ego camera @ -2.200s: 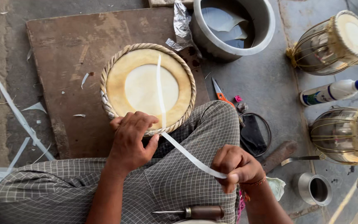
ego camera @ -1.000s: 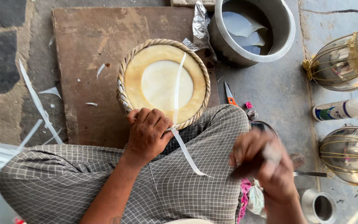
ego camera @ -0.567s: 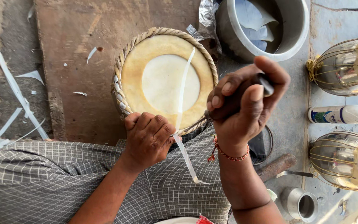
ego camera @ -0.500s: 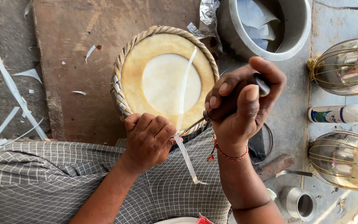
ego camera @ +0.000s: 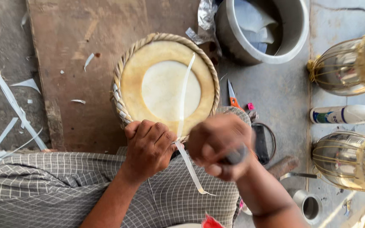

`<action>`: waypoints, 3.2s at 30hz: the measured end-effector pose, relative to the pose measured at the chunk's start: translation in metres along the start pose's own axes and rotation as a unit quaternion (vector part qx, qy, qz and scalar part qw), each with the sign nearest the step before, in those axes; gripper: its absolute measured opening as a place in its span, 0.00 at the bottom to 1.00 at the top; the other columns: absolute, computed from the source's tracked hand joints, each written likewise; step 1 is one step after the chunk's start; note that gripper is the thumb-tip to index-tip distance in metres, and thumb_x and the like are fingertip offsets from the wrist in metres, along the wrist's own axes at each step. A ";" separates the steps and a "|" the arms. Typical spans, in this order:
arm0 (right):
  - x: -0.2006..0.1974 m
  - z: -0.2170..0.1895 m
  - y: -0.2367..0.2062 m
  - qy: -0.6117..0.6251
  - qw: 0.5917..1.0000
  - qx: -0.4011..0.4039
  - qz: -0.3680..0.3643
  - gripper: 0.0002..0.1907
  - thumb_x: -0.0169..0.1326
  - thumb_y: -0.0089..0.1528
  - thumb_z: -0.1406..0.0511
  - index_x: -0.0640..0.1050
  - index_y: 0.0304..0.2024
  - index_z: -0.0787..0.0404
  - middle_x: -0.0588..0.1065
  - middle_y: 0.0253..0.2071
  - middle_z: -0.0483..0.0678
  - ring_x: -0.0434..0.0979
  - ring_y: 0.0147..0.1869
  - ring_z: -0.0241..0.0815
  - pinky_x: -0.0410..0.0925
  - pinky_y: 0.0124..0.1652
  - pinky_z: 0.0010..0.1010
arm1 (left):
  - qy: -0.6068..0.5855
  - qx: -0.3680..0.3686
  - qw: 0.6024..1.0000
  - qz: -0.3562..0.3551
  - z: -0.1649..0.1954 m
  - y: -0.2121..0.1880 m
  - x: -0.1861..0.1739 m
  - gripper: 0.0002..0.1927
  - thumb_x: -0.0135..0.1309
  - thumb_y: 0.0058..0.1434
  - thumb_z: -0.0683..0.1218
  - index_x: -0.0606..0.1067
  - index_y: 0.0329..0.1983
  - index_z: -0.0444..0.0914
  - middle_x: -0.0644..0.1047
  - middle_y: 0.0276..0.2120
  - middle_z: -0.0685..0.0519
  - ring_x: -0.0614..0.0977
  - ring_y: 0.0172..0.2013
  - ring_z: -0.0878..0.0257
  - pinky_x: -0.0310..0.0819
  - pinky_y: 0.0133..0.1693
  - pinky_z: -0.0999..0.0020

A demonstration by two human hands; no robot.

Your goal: The person sits on the ground and uses a screwdriver to tighten a white strap around the rim of a drum. They repeatedly insert the tool into the strap, twist it to secure the tension, and adjust the strap's position along the drum's edge.

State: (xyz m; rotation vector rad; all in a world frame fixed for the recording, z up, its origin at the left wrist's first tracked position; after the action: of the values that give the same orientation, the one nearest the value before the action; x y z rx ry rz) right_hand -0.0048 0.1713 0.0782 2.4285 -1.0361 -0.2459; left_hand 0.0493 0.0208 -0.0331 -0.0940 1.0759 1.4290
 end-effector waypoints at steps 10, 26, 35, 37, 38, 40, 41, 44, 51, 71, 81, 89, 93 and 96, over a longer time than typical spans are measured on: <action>0.022 -0.094 -0.060 -0.455 0.806 0.375 -0.045 0.17 0.61 0.60 0.63 0.82 0.53 0.53 0.81 0.57 0.49 0.85 0.54 0.45 0.77 0.46 0.31 | 0.004 -0.007 1.000 0.001 0.002 -0.005 -0.001 0.11 0.66 0.55 0.48 0.78 0.38 0.45 0.74 0.37 0.59 0.74 0.43 0.61 0.54 0.51 0.58; 0.009 -0.054 -0.143 -0.208 0.808 0.518 0.191 0.23 0.59 0.62 0.69 0.79 0.61 0.57 0.82 0.48 0.54 0.79 0.44 0.42 0.72 0.41 0.30 | -0.005 -0.009 1.000 -0.006 0.002 -0.003 -0.001 0.13 0.66 0.50 0.46 0.77 0.38 0.44 0.74 0.37 0.58 0.74 0.44 0.60 0.54 0.50 0.55; 0.023 -0.010 -0.209 -0.104 0.809 0.465 0.345 0.23 0.60 0.60 0.70 0.80 0.59 0.62 0.79 0.47 0.51 0.72 0.28 0.35 0.67 0.26 0.25 | 0.001 -0.011 1.000 -0.005 0.009 0.005 -0.004 0.12 0.66 0.50 0.47 0.75 0.34 0.45 0.73 0.35 0.59 0.73 0.42 0.60 0.54 0.50 0.56; 0.034 -0.013 -0.190 -0.400 0.849 0.277 0.203 0.20 0.58 0.66 0.66 0.75 0.62 0.58 0.78 0.48 0.50 0.77 0.38 0.36 0.71 0.35 0.23 | -0.003 -0.024 1.000 -0.019 0.012 0.007 -0.004 0.12 0.65 0.49 0.47 0.75 0.34 0.45 0.73 0.34 0.60 0.74 0.42 0.60 0.54 0.51 0.56; 0.050 -0.013 -0.183 -0.527 0.822 0.172 0.125 0.19 0.57 0.70 0.63 0.73 0.63 0.56 0.77 0.49 0.50 0.79 0.43 0.36 0.72 0.39 0.22 | -0.001 -0.030 0.999 -0.022 0.013 0.007 -0.004 0.12 0.65 0.49 0.48 0.74 0.34 0.45 0.73 0.34 0.59 0.74 0.42 0.59 0.54 0.50 0.56; 0.060 0.022 -0.198 -0.134 0.841 0.397 0.343 0.26 0.54 0.66 0.60 0.71 0.66 0.53 0.79 0.39 0.49 0.71 0.27 0.31 0.64 0.25 0.20 | 0.007 -0.025 0.999 -0.023 0.015 0.008 -0.006 0.13 0.65 0.51 0.49 0.74 0.35 0.45 0.73 0.35 0.56 0.73 0.42 0.57 0.54 0.50 0.56; 0.073 0.041 -0.205 0.085 0.779 0.466 0.411 0.29 0.52 0.64 0.58 0.70 0.68 0.52 0.80 0.34 0.49 0.66 0.19 0.29 0.60 0.18 0.20 | 0.011 -0.010 0.999 -0.028 0.016 0.008 -0.007 0.13 0.64 0.51 0.48 0.74 0.37 0.44 0.73 0.35 0.56 0.73 0.42 0.57 0.54 0.50 0.56; 0.103 0.057 -0.202 0.351 0.776 0.363 0.378 0.28 0.49 0.70 0.54 0.66 0.69 0.61 0.78 0.33 0.48 0.65 0.19 0.29 0.61 0.19 0.19 | 0.016 -0.007 0.999 -0.046 0.019 0.006 -0.010 0.13 0.60 0.52 0.47 0.75 0.41 0.44 0.74 0.37 0.55 0.74 0.43 0.57 0.56 0.51 0.56; 0.082 0.052 -0.217 0.117 0.826 0.483 0.266 0.29 0.41 0.69 0.51 0.66 0.68 0.59 0.81 0.36 0.47 0.78 0.26 0.33 0.68 0.23 0.22 | 0.094 -0.162 0.981 -0.058 0.001 0.046 0.016 0.20 0.61 0.62 0.57 0.75 0.47 0.38 0.77 0.42 0.50 0.79 0.37 0.53 0.63 0.42 0.52; -0.020 0.053 -0.197 0.227 0.851 0.325 0.345 0.18 0.49 0.68 0.57 0.80 0.44 0.65 0.79 0.28 0.47 0.77 0.25 0.34 0.70 0.24 0.24 | 0.115 0.268 0.956 -0.030 0.071 0.046 0.025 0.04 0.60 0.62 0.43 0.78 0.37 0.38 0.75 0.33 0.54 0.78 0.33 0.62 0.71 0.37 0.63; 0.007 0.031 -0.177 0.118 0.861 0.367 0.333 0.12 0.59 0.60 0.64 0.80 0.45 0.61 0.79 0.31 0.44 0.78 0.28 0.31 0.73 0.28 0.24 | 0.104 0.264 0.959 -0.019 0.095 0.016 -0.005 0.07 0.59 0.60 0.45 0.79 0.39 0.38 0.76 0.39 0.56 0.79 0.38 0.64 0.72 0.42 0.64; 0.006 0.047 -0.190 0.001 0.852 0.425 0.306 0.11 0.64 0.62 0.66 0.77 0.32 0.68 0.75 0.20 0.45 0.72 0.20 0.32 0.65 0.20 0.23 | 0.065 0.198 0.978 0.025 0.091 0.002 -0.010 0.12 0.62 0.56 0.44 0.79 0.43 0.39 0.74 0.38 0.56 0.78 0.35 0.63 0.71 0.40 0.64; 0.007 0.033 -0.185 -0.065 0.865 0.353 0.351 0.08 0.62 0.62 0.66 0.79 0.33 0.67 0.75 0.20 0.42 0.73 0.21 0.31 0.67 0.21 0.23 | -0.100 -0.084 0.989 0.061 0.094 -0.007 -0.010 0.15 0.64 0.56 0.45 0.77 0.46 0.38 0.74 0.36 0.54 0.77 0.27 0.64 0.73 0.32 0.67; 0.017 0.010 -0.170 -0.185 0.902 0.265 0.286 0.05 0.58 0.64 0.69 0.80 0.38 0.67 0.77 0.24 0.42 0.78 0.26 0.30 0.73 0.27 0.22 | -0.272 -0.230 0.935 0.009 0.092 -0.020 0.005 0.15 0.65 0.58 0.47 0.76 0.44 0.36 0.76 0.33 0.53 0.79 0.26 0.64 0.76 0.29 0.68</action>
State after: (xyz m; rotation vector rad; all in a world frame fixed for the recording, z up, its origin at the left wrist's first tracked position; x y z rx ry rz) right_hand 0.1110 0.2568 -0.0145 2.4210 -2.1741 -0.2476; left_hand 0.1135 0.0788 0.0040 -0.0183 0.2803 1.5764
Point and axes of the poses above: each hand's wrist, its own y-axis towards the middle knuckle, its own x-axis out of the palm, z = x × y, the point moved 4 cm from there along y, towards the middle knuckle
